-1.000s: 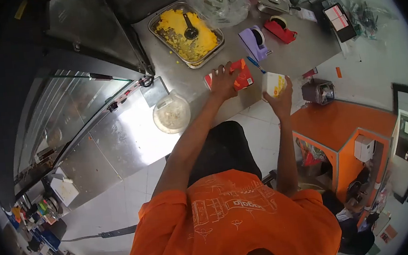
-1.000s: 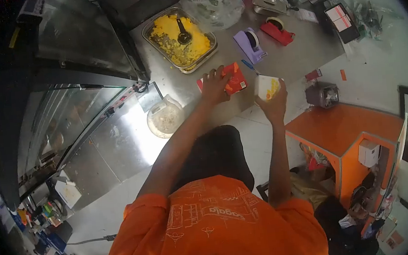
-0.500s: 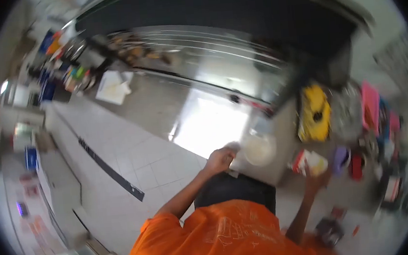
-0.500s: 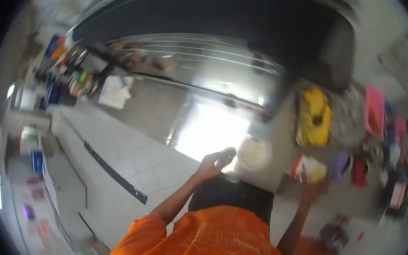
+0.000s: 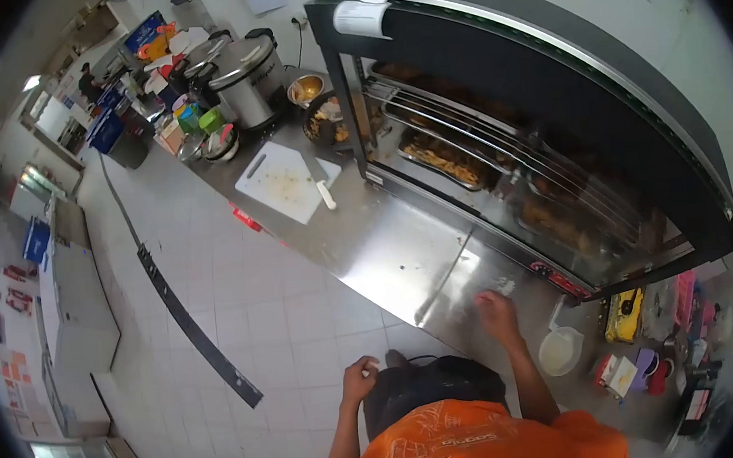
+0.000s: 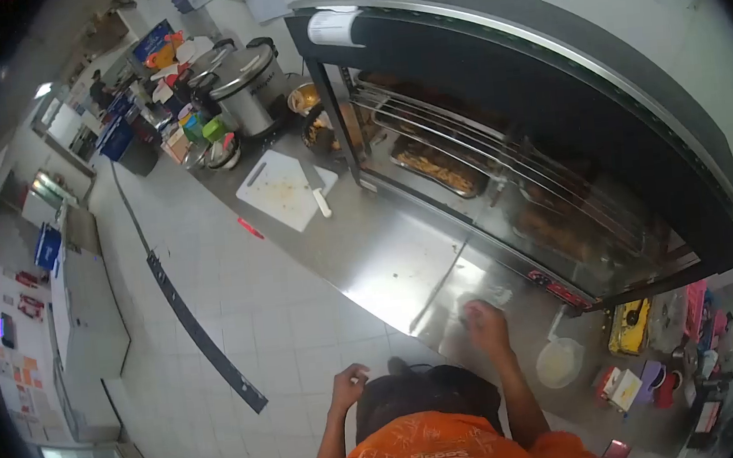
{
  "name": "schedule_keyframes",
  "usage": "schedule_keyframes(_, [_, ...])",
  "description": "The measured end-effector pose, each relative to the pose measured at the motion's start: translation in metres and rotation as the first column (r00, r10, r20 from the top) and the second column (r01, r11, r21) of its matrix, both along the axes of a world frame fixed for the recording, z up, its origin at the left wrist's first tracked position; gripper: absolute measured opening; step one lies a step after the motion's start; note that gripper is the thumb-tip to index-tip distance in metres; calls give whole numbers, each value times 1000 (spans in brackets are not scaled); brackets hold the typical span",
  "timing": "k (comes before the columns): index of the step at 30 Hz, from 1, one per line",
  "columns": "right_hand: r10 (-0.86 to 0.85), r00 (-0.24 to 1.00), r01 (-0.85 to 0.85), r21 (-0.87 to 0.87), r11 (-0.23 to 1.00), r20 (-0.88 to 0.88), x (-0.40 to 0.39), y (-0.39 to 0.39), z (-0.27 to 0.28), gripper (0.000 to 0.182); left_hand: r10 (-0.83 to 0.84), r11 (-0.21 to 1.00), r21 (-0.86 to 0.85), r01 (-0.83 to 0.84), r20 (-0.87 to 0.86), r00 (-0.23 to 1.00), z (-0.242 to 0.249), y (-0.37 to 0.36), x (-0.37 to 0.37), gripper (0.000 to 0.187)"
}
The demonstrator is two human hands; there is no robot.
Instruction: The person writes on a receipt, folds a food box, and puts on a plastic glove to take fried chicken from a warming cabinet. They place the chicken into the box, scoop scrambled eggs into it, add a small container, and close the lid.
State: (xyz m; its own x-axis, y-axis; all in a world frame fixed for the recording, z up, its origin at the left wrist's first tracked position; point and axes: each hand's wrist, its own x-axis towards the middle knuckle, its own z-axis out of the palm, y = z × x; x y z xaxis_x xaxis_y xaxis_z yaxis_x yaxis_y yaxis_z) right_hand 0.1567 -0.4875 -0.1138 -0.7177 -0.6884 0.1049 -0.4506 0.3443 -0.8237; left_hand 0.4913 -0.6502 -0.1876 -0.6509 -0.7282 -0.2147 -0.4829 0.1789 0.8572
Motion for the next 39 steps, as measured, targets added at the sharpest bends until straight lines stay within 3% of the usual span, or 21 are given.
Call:
schedule_keyframes(1, [-19, 1000, 19, -4, 1000, -3, 11, -33, 10, 15, 83, 996, -1, -84, 101, 991, 2, -18, 18, 17])
schedule_keyframes(3, [111, 994, -111, 38, 993, -8, 23, -83, 30, 16, 139, 990, -4, -139, 59, 989, 5, -47, 48, 19])
schedule_keyframes(5, [-2, 995, 1, -5, 1000, -103, 17, -118, 37, 15, 198, 980, 6, -198, 16, 980, -2, -72, 74, 20])
schedule_keyframes(7, [-274, 894, 180, -276, 944, -355, -15, -140, 58, 22, 294, 956, -24, -293, 41, 955, -11, -97, 93, 21])
schedule_keyframes(8, [-467, 793, 340, -352, 872, -391, -29, -149, 77, 31, 312, 950, -53, -309, 74, 947, -10, -109, 99, 19])
schedule_keyframes(9, [-638, 654, 478, -432, 765, -405, -44, -154, 91, 40, 298, 954, -55, -295, 73, 952, -13, -120, 102, 19])
schedule_keyframes(11, [-784, 564, 603, -519, 606, -260, -80, -156, 97, 54, 372, 928, -27, -372, 34, 927, -22, -138, 103, 17])
schedule_keyframes(14, [-775, 613, 627, -504, 595, -152, -97, -167, 83, 59, 274, 962, -35, -272, 58, 960, -29, -175, 90, 16])
schedule_keyframes(17, [-814, 553, 610, -579, 541, -177, -87, -195, 84, 60, 170, 985, -33, -167, 91, 981, -10, -217, 62, 16])
schedule_keyframes(21, [-860, 495, 688, -550, 474, -122, -79, -224, 96, 60, 47, 992, -119, -39, 67, 997, -8, -286, 21, 18])
schedule_keyframes(25, [-869, 477, 693, -550, 466, -135, -69, -264, 94, 56, -118, 988, -83, 129, 120, 986, 4, -360, -24, 17])
schedule_keyframes(27, [-827, 559, 661, -571, 487, -59, -64, -286, 90, 55, -174, 982, -59, 182, 121, 977, 13, -391, -39, 18])
schedule_keyframes(31, [-772, 632, 618, -557, 554, -68, -49, -335, 92, 51, -144, 988, -24, 149, 154, 978, 34, -436, -54, 20])
schedule_keyframes(35, [-715, 694, 588, -504, 632, -87, -37, -374, 104, 52, -212, 972, -73, 224, 145, 966, 13, -463, -46, 20])
schedule_keyframes(39, [-691, 710, 562, -485, 670, -132, -23, -408, 112, 58, -285, 956, 13, 292, 263, 922, -4, -479, -28, 20])
